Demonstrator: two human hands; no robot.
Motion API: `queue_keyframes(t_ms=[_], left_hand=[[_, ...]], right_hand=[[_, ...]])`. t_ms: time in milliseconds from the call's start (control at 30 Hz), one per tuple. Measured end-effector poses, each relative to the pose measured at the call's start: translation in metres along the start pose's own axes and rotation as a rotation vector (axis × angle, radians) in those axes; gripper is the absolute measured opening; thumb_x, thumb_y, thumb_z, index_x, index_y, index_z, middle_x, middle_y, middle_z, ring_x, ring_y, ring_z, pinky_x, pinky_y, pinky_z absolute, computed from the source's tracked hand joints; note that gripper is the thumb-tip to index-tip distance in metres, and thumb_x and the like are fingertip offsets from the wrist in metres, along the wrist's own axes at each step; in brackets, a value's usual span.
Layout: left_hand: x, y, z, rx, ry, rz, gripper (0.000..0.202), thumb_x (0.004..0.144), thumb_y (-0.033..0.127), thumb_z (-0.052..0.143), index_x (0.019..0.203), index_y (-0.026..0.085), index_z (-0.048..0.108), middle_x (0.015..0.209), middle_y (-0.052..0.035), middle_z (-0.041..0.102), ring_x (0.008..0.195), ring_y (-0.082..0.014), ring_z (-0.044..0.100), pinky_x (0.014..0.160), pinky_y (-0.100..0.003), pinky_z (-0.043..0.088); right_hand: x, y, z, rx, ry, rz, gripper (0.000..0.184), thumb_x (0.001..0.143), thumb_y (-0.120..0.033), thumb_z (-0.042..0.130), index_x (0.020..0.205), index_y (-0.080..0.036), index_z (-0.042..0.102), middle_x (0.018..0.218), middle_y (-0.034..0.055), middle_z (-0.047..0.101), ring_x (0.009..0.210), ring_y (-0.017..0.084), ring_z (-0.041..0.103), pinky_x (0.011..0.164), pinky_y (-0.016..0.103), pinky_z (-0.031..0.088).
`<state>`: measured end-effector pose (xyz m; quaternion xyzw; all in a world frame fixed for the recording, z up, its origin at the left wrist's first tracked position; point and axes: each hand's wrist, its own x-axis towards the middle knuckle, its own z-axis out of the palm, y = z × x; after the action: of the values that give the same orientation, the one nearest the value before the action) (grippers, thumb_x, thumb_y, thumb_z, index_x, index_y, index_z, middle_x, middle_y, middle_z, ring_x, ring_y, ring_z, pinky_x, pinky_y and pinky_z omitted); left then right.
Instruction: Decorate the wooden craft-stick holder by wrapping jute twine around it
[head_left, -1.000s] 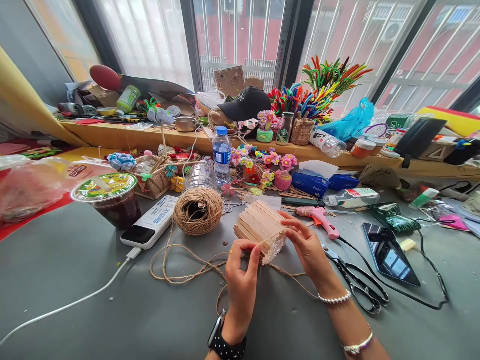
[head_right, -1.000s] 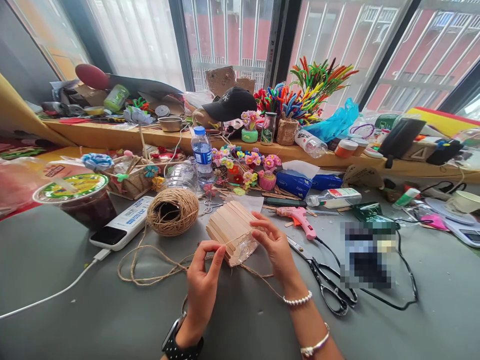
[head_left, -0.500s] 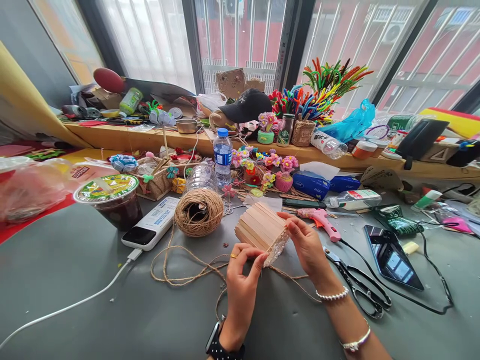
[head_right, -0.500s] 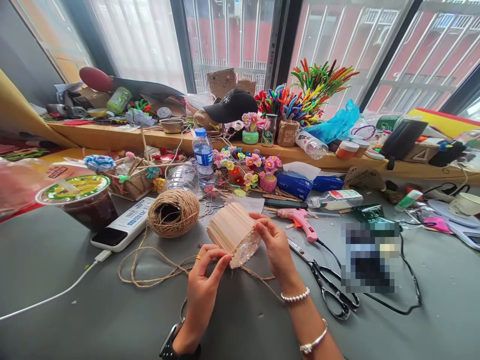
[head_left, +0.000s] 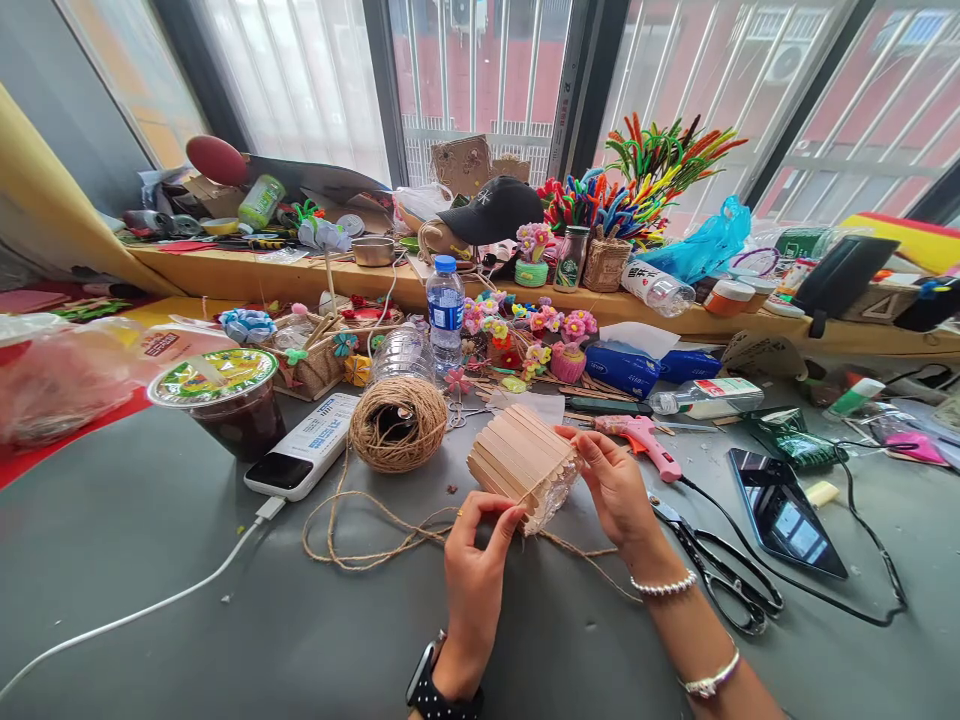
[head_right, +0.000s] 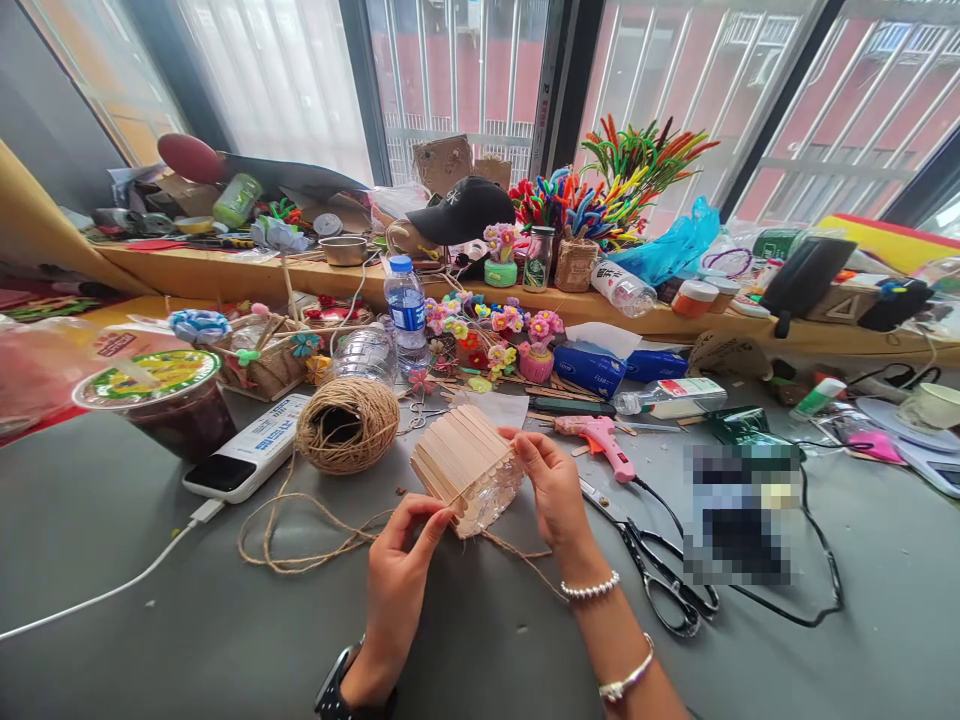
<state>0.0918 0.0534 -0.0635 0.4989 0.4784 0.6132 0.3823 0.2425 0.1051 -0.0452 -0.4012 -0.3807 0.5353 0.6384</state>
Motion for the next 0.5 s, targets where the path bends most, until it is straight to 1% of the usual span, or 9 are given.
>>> queue_keyframes(t_ms=[100,267,500], left_hand=[[-0.0021,-0.0013,0.0,-0.046,0.019,-0.05,0.017,0.072,0.032,0.065,0.07,0.017,0.059,0.066,0.001,0.057,0.063,-0.0113,0.053,0.061,-0.019,0.045],[-0.0027,-0.0012,0.001,-0.101,0.066,-0.093,0.021,0.068,0.031,0.069,0.072,0.017,0.054,0.064,0.0031,0.053,0.06,-0.0092,0.051,0.057,-0.017,0.045],[-0.0016,0.0057,-0.0012,-0.16,0.031,-0.08,0.022,0.068,0.03,0.069,0.071,0.017,0.052,0.063,0.0033,0.051,0.058,-0.0086,0.05,0.055,-0.017,0.045]], right_hand=[[0.0002,0.0001,-0.0006,0.007,-0.008,0.014,0.027,0.063,-0.045,0.074,0.072,-0.021,0.066,0.099,0.0065,0.067,0.093,0.023,0.057,0.088,0.038,0.04],[0.0002,-0.0006,-0.0018,0.024,-0.03,0.031,0.027,0.065,-0.045,0.073,0.067,-0.02,0.064,0.102,0.0062,0.067,0.097,0.023,0.056,0.089,0.037,0.04],[-0.0012,-0.0004,-0.0016,0.032,-0.044,0.036,0.03,0.066,-0.047,0.072,0.065,-0.02,0.06,0.101,0.0057,0.067,0.093,0.021,0.057,0.084,0.035,0.042]])
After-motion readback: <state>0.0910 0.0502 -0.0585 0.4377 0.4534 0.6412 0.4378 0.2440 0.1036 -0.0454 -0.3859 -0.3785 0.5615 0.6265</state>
